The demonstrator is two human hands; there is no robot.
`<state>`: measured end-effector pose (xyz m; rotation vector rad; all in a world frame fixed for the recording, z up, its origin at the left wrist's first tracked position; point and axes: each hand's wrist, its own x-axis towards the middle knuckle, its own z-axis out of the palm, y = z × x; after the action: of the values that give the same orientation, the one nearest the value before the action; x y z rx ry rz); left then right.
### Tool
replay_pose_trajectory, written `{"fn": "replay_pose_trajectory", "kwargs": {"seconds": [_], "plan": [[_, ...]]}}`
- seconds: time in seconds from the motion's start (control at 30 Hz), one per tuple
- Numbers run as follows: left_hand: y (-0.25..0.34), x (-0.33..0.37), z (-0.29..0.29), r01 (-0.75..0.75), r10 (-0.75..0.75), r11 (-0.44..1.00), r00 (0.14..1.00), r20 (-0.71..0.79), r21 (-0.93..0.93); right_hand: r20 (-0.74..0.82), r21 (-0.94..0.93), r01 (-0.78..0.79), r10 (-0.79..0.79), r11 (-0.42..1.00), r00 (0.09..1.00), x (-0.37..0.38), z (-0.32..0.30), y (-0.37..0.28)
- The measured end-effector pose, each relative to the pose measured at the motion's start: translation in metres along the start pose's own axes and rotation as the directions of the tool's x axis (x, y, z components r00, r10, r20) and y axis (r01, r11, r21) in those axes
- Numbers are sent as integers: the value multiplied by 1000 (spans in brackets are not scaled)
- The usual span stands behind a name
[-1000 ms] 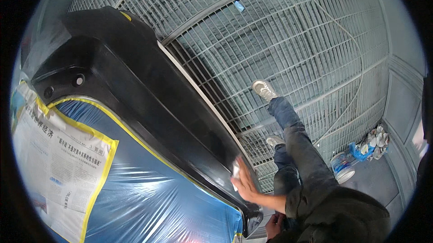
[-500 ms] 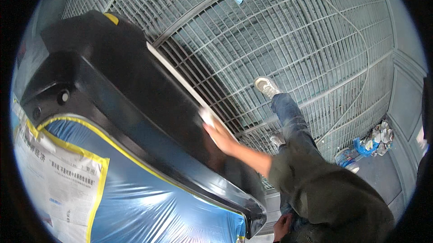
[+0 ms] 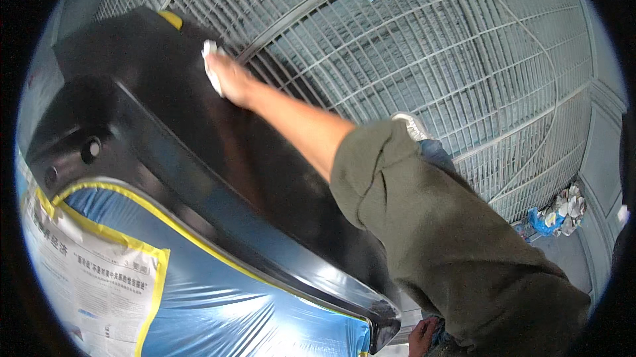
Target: The person wipes the surface of a black car bumper with a white cloth. The bumper is partially covered with newspaper and blue plastic sheeting. The person moves around the bumper, wiping different sections, then walks out of the spray booth into the garage area.
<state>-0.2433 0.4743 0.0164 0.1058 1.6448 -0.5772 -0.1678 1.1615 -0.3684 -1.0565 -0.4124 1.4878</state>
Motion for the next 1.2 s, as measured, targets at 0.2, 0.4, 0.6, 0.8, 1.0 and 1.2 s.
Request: {"fn": "replay_pose_trajectory", "kwargs": {"seconds": [0.2, 0.4, 0.6, 0.8, 1.0, 1.2], "plan": [[5, -7, 19, -36, 56, 953, 997, 58, -301, 17, -15, -35, 35, 999, 999, -82, -6, 15], [31, -18, 8, 12, -6, 995, 998, 64, -96, -40, 162, -199, 208, 967, 977, -286, -32, 53], [-72, 29, 21, -217, 228, 955, 973, 34, -203, -148, 209, -267, 301, 941, 942, -442, -58, 98], [-201, 94, 25, -378, 376, 926, 924, -70, -11, -241, 96, -465, 474, 880, 847, -626, -76, 156], [-303, 102, 19, -444, 444, 896, 892, -82, 26, -437, 173, -519, 537, 837, 722, -796, -76, 220], [-304, 90, 9, -350, 348, 937, 935, -64, -20, -520, 135, -765, 702, 630, 487, -865, -31, 165]]}}
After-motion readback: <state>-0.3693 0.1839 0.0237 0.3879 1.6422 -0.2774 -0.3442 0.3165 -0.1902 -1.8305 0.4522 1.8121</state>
